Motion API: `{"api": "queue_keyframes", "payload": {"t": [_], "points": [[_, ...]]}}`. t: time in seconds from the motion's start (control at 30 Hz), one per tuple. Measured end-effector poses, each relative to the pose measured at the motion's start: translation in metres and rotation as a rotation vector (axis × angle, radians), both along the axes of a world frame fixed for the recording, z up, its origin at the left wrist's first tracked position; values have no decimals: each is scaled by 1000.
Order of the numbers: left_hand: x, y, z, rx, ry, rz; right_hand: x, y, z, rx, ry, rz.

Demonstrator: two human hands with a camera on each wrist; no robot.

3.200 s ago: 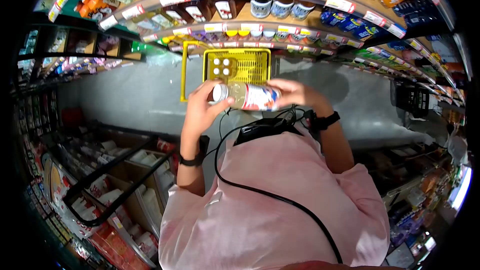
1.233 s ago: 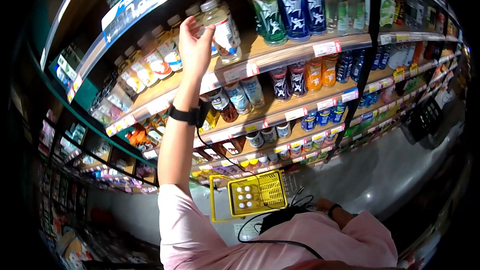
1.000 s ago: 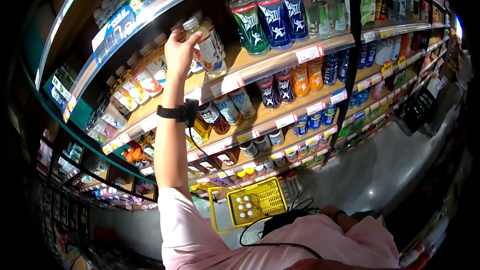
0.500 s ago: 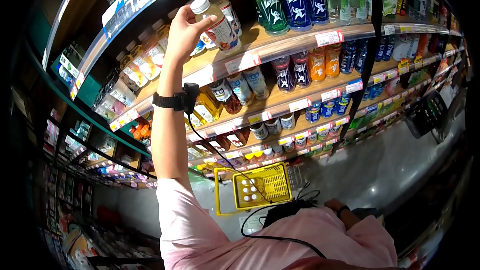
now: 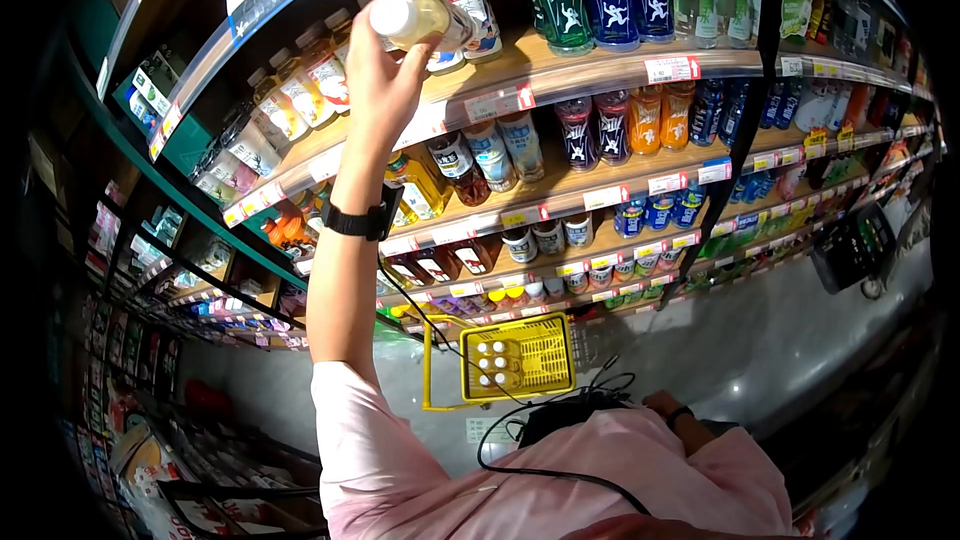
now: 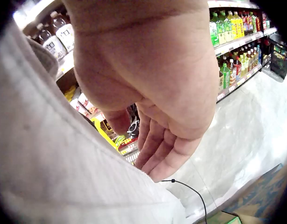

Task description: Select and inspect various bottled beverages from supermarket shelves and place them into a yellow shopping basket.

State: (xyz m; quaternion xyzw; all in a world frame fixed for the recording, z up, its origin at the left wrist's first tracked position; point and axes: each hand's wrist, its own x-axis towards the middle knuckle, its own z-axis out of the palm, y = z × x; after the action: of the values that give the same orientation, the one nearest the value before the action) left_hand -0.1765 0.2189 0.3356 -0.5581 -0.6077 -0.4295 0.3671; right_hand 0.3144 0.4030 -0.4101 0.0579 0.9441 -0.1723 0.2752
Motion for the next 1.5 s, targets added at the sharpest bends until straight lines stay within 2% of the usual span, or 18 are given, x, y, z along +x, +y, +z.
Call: {"api": "queue_keyframes", "payload": {"t": [0.17, 0.23, 0.3, 0.47, 0.53, 0.57, 0.63, 0.67, 0.7, 0.8, 0.83, 0.87, 0.97, 1.03, 1.17, 1.27, 1.43, 1.5], "points": [[35, -9, 5, 292, -87, -38, 5, 5, -10, 0, 10, 45], [58, -12, 12, 372, -236, -238, 6, 0, -9, -17, 25, 62], [61, -18, 18, 354, -233, -153, 4, 1, -4, -4, 44, 109], [78, -29, -8, 201, -644, -337, -21, 14, 39, 4, -27, 181], [98, -41, -28, 118, -793, -313, -52, 25, 45, 35, 26, -174], [103, -42, -45, 131, -777, -349, -77, 18, 147, -204, 125, -548], [107, -53, -89, 81, -835, -306, -120, 22, 188, -238, 714, -596], [120, -53, -110, 79, -881, -319, -145, 11, 279, -415, 591, -635], [130, -47, -134, 87, -766, -271, -163, 17, 283, -939, 523, -651], [169, -36, -199, -104, -880, -113, -189, -32, 394, -1790, 336, -334], [169, -26, -236, -35, -922, -251, -195, -47, 401, -2056, 258, -232], [173, -26, -258, -58, -968, -183, -202, -58, 393, -1950, 189, -515], [178, -47, -301, -44, -1399, -270, -200, -54, 330, -1803, 232, -540], [176, -69, -339, 69, -1336, -296, -192, -48, 327, -1785, 165, -615], [189, -130, -384, -312, -1466, -115, -184, -34, 310, -1677, -177, -486], [204, -139, -406, -306, -1526, -175, -186, -34, 309, -1530, -436, -543], [209, -149, -464, -478, -1582, -176, -186, -21, 256, -1366, -582, -485], [206, -147, -467, -645, -1379, 14, -186, -7, 234, -1023, -471, -547]]}}
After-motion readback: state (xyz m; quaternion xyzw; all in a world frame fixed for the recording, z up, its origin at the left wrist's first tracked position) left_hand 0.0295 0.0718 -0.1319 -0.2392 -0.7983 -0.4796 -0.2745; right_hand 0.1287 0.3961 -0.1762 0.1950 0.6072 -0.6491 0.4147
